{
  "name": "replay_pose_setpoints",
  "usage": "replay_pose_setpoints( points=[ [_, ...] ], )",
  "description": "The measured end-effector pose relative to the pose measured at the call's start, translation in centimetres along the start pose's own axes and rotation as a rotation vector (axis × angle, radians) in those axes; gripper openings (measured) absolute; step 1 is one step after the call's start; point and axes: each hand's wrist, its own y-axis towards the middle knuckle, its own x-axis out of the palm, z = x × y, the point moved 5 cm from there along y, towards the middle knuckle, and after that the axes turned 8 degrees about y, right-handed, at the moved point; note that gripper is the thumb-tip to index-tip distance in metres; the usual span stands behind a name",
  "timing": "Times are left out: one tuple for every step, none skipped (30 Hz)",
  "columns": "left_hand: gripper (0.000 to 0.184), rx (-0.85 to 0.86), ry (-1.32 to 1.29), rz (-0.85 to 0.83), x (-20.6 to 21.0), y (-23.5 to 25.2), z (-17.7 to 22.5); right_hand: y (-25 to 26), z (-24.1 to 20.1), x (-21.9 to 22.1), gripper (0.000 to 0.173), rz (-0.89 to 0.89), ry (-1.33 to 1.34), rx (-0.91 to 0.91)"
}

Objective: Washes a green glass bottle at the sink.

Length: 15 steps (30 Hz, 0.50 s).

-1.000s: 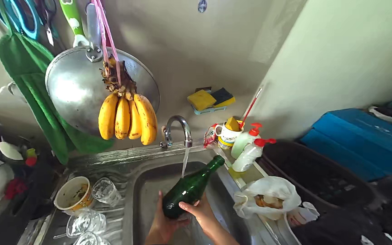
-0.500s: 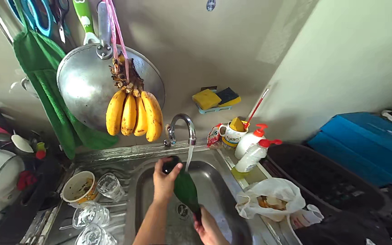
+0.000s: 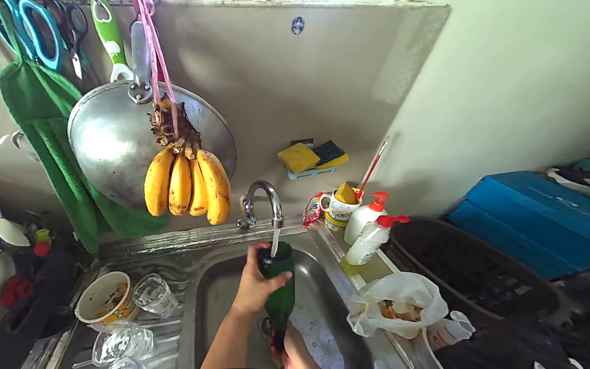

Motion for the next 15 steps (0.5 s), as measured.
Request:
replay_pose_setpoints(
  points=[
    [0.091, -0.069, -0.037, 0.049, -0.6, 0.2, -0.4, 0.1, -0.4, 0.2, 0.051, 0.008, -0.079, -0.047],
    [0.098, -0.124, -0.074, 0.097, -1.2, 0.3, -0.9, 0.0, -1.1, 0.5, 0.055, 0.017, -0.166, -0.126],
    [0.099, -0.161, -0.109, 0.143, -1.7, 0.3, -1.4, -0.2, -2.1, 0.9, 0.060, 0.010, -0.241, -0.236],
    [0.095, -0.166, -0.136, 0.176, -2.0, 0.1, -1.8, -0.9, -3.5, 1.8, 0.063, -0.026, -0.288, -0.369],
    [0.092, -0.146, -0.149, 0.197, -2.0, 0.0, -2.3, -1.9, -5.4, 3.4, 0.063, -0.080, -0.296, -0.540],
    [0.090, -0.130, -0.140, 0.212, -1.8, -0.5, -2.7, -3.2, -7.7, 5.5, 0.059, -0.162, -0.289, -0.711],
    [0.088, -0.123, -0.119, 0.232, -1.4, -1.1, -3.2, -4.5, -10.0, 7.5, 0.056, -0.223, -0.324, -0.878],
    [0.086, -0.125, -0.099, 0.249, -1.1, -1.6, -3.8, -5.2, -12.1, 9.2, 0.054, -0.263, -0.398, -0.994],
    [0.081, -0.134, -0.103, 0.266, -0.9, -2.2, -4.2, -5.4, -14.0, 10.7, 0.050, -0.322, -0.484, -1.010],
    [0.077, -0.143, -0.132, 0.285, -1.0, -2.5, -4.5, -5.3, -15.5, 11.9, 0.041, -0.392, -0.567, -0.956],
    [0.075, -0.165, -0.170, 0.292, -1.1, -2.7, -4.8, -5.2, -16.7, 13.0, 0.033, -0.459, -0.675, -0.873],
    [0.076, -0.198, -0.205, 0.283, -1.3, -2.8, -5.1, -5.2, -17.6, 13.8, 0.031, -0.508, -0.775, -0.813],
    [0.079, -0.231, -0.242, 0.268, -1.3, -2.8, -5.1, -5.2, -18.2, 14.4, 0.030, -0.529, -0.831, -0.809],
    [0.081, -0.252, -0.274, 0.248, -1.2, -2.6, -4.8, -5.4, -18.6, 14.7, 0.030, -0.519, -0.844, -0.836],
    [0.083, -0.259, -0.291, 0.225, -1.0, -2.3, -4.4, -5.7, -19.0, 14.7, 0.030, -0.485, -0.821, -0.881]
  ],
)
